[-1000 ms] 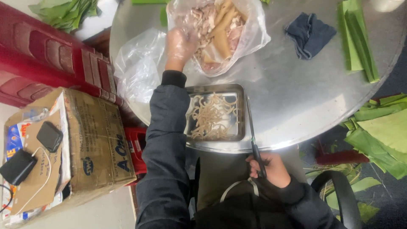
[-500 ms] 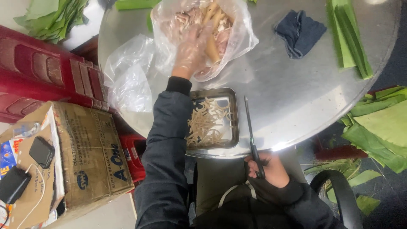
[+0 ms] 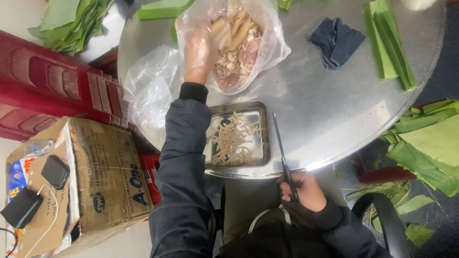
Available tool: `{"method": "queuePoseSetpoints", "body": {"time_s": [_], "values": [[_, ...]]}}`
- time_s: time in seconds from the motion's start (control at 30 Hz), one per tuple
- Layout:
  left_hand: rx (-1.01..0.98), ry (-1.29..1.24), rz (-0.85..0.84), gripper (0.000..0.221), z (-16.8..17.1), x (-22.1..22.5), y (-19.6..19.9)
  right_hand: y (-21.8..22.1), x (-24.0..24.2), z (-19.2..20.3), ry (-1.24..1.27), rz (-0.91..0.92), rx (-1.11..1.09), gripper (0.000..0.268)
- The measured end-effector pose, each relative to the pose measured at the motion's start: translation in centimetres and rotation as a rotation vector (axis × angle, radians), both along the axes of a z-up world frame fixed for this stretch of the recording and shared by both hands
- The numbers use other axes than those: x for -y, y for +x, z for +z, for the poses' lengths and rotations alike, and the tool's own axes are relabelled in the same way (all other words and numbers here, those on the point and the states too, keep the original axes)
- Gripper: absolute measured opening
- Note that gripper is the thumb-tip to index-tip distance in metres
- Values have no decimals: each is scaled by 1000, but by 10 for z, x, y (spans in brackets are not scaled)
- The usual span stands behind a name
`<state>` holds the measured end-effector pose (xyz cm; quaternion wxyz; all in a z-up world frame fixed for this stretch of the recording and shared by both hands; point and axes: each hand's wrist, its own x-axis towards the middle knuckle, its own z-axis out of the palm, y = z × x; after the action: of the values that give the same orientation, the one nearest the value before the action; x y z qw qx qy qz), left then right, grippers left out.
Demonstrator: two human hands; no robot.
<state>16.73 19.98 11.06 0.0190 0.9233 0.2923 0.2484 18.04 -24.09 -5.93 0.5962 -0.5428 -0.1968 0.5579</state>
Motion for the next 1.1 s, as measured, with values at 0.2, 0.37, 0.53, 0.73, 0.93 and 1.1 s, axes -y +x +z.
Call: {"method": "queuePoseSetpoints", "body": {"time_s": [0.2,0.37,0.53,0.73,0.93,1.1], "values": [[304,-515,70,48,7,7,1,-2,1,-3,134,-1,-85,7],[202,-311,241,65,-6,16,-4,-4,0,0,52,-3,-27,8],[322,-323,235,22,-28,9,-1,-1,2,-3,53,17,85,13],[684,-768,4,38,-1,97,-28,-2,6,1,105,82,210,27],[864,-753,-293,16,-25,203,-74,-14,-1,9,186,125,387,26],[841,-934,-306,11,-60,263,-102,-23,-7,30,174,88,481,35]]}}
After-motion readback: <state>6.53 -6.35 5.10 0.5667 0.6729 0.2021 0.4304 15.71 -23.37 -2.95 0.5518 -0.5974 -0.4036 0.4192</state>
